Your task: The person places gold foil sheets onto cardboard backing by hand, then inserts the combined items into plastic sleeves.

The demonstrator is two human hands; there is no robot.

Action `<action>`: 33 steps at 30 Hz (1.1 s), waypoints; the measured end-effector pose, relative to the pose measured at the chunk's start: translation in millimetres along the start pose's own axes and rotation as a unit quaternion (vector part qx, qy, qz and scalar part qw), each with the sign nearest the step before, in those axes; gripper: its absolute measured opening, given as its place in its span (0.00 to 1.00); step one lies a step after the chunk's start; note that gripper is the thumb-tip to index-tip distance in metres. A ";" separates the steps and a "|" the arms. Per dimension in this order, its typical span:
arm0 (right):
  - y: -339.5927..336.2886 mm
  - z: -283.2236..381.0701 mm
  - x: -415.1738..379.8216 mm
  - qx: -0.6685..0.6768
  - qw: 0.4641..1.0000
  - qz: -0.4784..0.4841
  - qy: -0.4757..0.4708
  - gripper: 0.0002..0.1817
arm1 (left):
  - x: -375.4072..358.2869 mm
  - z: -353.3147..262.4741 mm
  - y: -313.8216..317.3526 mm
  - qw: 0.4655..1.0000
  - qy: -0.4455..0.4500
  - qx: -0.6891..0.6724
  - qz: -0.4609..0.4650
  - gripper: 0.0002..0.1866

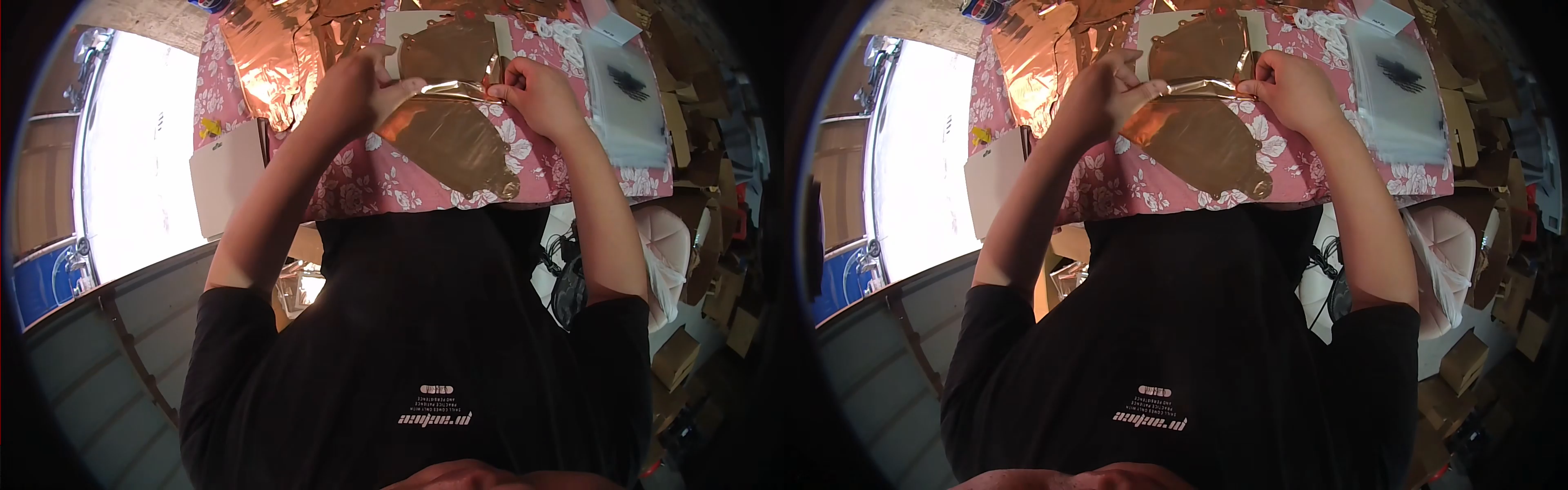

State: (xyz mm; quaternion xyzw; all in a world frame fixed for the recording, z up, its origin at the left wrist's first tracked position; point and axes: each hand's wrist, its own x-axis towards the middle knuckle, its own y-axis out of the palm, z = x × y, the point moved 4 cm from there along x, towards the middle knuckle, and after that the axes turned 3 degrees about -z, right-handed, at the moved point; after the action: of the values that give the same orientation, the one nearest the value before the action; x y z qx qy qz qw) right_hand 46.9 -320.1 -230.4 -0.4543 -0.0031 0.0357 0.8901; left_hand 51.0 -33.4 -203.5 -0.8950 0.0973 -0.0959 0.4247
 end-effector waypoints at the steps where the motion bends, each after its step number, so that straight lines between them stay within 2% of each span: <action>1: -0.6 1.3 -0.6 -0.007 1.000 -0.001 -0.002 0.18 | 0.0 1.3 0.0 1.000 -0.001 0.000 -0.001 0.25; 4: -1.0 1.5 -0.6 -0.019 1.000 -0.009 -0.014 0.18 | 1.0 10.2 9.1 0.999 0.014 -0.023 0.029 0.23; 6: -1.2 1.6 -1.0 -0.024 0.999 -0.016 -0.024 0.19 | 1.0 13.3 7.3 0.998 0.050 -0.006 -0.047 0.23; 10: 1.0 0.0 -0.9 -0.045 0.998 -0.019 -0.025 0.19 | -13.8 7.5 8.3 0.998 0.033 0.040 -0.038 0.23; 12: -0.6 1.5 -0.8 -0.046 0.998 -0.023 -0.030 0.19 | -35.3 -14.3 4.9 0.960 0.195 0.113 -0.169 0.25; 13: -1.6 3.4 -1.2 -0.032 0.999 -0.010 -0.019 0.19 | -40.5 -23.6 9.4 0.959 0.196 0.113 -0.169 0.25; 15: -1.3 3.1 -0.7 -0.019 1.000 0.003 -0.009 0.19 | -48.3 -51.8 35.2 0.943 0.286 0.167 -0.032 0.33; 16: 0.1 0.9 -0.9 -0.030 0.999 -0.007 -0.020 0.18 | -51.8 -54.1 43.4 0.943 0.287 0.167 -0.034 0.33; 18: -1.3 3.1 -0.7 -0.042 0.998 -0.017 -0.034 0.18 | -57.7 -47.0 63.2 0.950 0.266 0.162 -0.016 0.42; 19: -1.3 4.9 -1.8 -0.029 0.999 -0.005 -0.024 0.17 | -57.6 -42.6 67.1 0.950 0.267 0.162 -0.018 0.42; 21: -2.6 5.0 -1.7 -0.017 1.000 0.004 -0.013 0.17 | -52.7 -34.9 70.5 0.958 0.220 0.182 0.020 0.47; 24: -8.1 13.1 -7.0 -0.021 0.999 -0.010 -0.041 0.14 | -53.4 -34.1 70.1 0.955 0.220 0.197 0.023 0.47; 26: -20.2 34.9 -27.6 -0.097 0.977 -0.093 -0.167 0.10 | -52.7 -32.8 70.5 0.954 0.224 0.200 0.023 0.48; 27: -16.2 35.2 -34.2 -0.097 0.976 -0.092 -0.169 0.10 | -52.9 -32.7 71.1 0.952 0.229 0.201 0.024 0.49; 29: -1.5 38.7 -53.3 -0.069 0.936 -0.132 -0.317 0.13 | -52.3 -32.2 69.5 0.953 0.229 0.197 0.027 0.49; 30: 8.8 32.9 -59.5 -0.066 0.953 -0.086 -0.282 0.18 | -52.4 -32.4 69.4 0.953 0.232 0.194 0.033 0.49; 33: 17.8 31.5 -66.5 -0.059 0.955 -0.083 -0.280 0.19 | -52.0 -33.0 67.3 0.955 0.219 0.199 0.034 0.50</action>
State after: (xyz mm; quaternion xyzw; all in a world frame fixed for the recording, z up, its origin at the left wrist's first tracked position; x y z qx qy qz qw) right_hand -21.7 -288.6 -224.6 -0.4761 -0.2920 0.0875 0.8249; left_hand -13.6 -86.4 -240.0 -0.7458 0.1975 -0.2919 0.5653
